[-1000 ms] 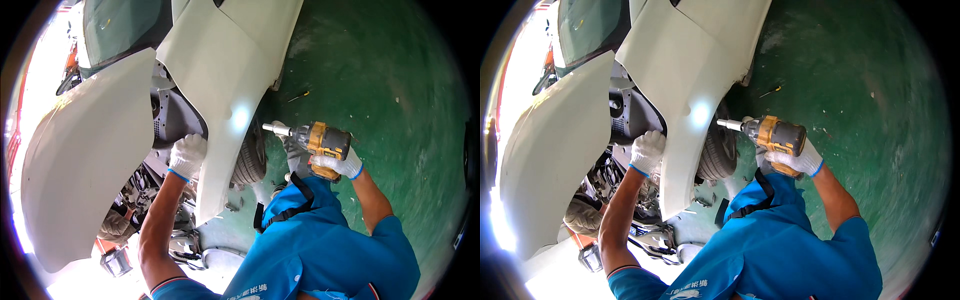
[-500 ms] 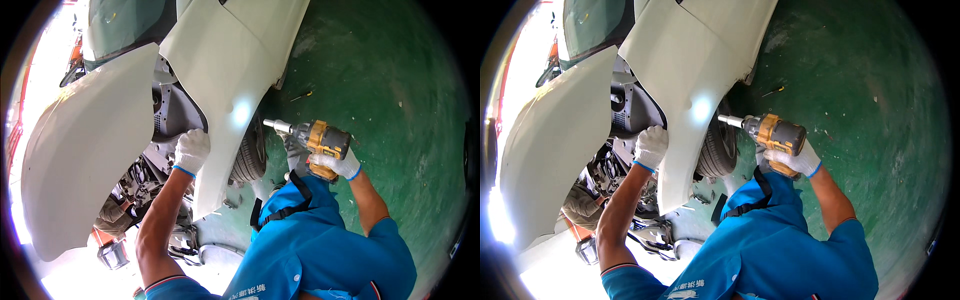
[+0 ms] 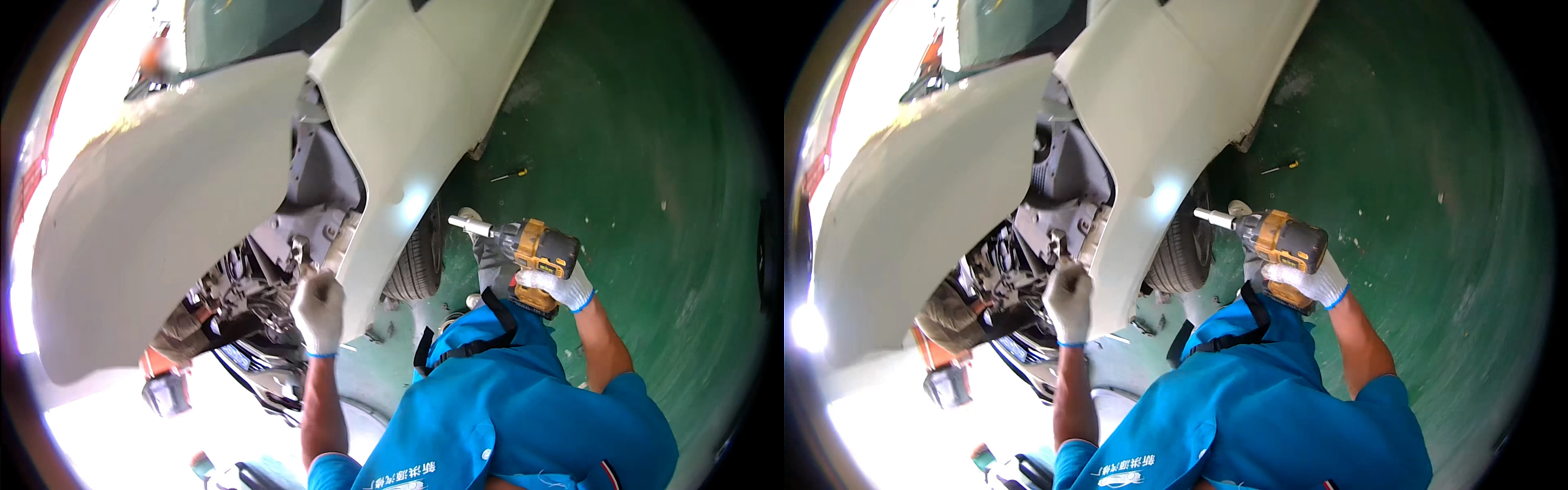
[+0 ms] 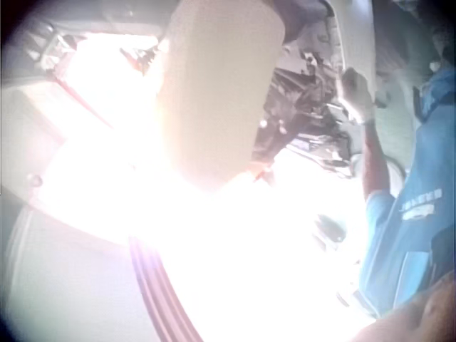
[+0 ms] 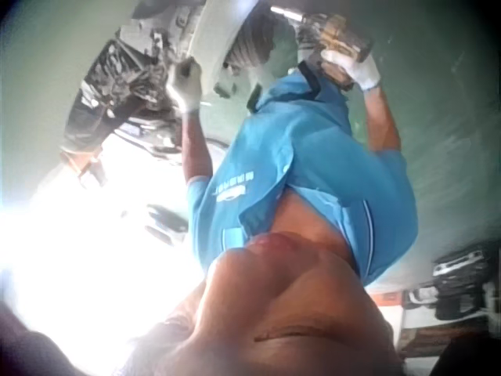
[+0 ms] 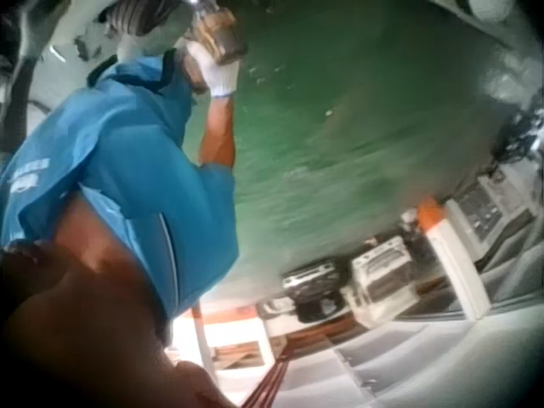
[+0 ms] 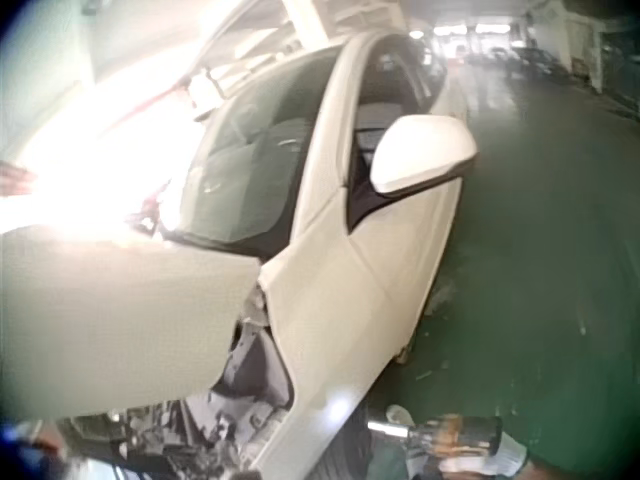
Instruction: The person uses a cordless impact wrench to remove bolts from the front bumper of a white car. They work on the lower edge near the wheel arch and the upper edge near the hood, then manually detach the plastic bumper cover from the vehicle frame.
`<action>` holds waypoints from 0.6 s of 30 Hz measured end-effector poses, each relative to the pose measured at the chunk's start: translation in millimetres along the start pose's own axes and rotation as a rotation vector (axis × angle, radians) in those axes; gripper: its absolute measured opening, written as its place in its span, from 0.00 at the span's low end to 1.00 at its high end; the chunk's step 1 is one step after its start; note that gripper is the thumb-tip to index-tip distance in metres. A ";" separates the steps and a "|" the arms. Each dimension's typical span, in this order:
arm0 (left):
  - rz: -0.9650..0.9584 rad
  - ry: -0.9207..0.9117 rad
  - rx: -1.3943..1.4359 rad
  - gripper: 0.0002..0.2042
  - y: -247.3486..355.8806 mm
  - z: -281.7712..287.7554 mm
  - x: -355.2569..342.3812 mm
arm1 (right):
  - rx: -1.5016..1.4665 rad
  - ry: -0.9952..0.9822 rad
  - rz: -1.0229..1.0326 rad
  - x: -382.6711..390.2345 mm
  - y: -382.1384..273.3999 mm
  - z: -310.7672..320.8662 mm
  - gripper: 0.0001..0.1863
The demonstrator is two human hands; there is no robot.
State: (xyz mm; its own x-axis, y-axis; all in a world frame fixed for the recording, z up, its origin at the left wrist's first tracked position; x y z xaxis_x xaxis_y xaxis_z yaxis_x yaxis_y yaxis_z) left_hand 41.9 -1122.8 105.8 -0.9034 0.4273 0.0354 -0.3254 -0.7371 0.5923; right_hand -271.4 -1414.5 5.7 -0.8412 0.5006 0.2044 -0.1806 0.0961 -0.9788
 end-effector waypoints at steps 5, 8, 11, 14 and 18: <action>0.554 0.044 0.272 0.15 -130.2 -72.8 181.5 | -0.022 -0.077 -0.088 -4.4 -11.5 12.4 0.20; 1.062 0.024 0.538 0.16 -194.1 -126.7 280.3 | 0.048 -0.157 -0.226 -8.2 -26.0 23.2 0.21; 1.291 0.120 0.740 0.15 -230.2 -181.8 368.8 | 0.033 -0.229 -0.233 -14.0 -52.7 9.3 0.16; 1.333 0.131 0.691 0.15 -255.6 -224.4 428.9 | 0.114 -0.318 -0.213 -17.4 -79.0 -6.8 0.16; 1.347 0.127 0.641 0.20 -256.6 -246.8 421.9 | 0.199 -0.402 -0.221 -14.0 -94.1 -11.7 0.18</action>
State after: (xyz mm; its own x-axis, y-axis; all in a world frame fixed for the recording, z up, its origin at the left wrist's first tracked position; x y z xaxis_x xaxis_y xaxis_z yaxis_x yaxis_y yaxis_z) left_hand -324.7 -882.6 -229.9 -0.4465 -0.4397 0.7793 0.8933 -0.1679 0.4170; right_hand -236.6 -1420.5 94.9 -0.8946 0.1122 0.4325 -0.4375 -0.0231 -0.8989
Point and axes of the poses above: each hand's wrist, its own x-axis away from the middle knuckle, its own z-axis out of the back of the hand, y = z × x, the point moved 3 cm from there along -x, towards the middle knuckle, and after that the axes turned 7 degrees about z, right-handed, at the moved point
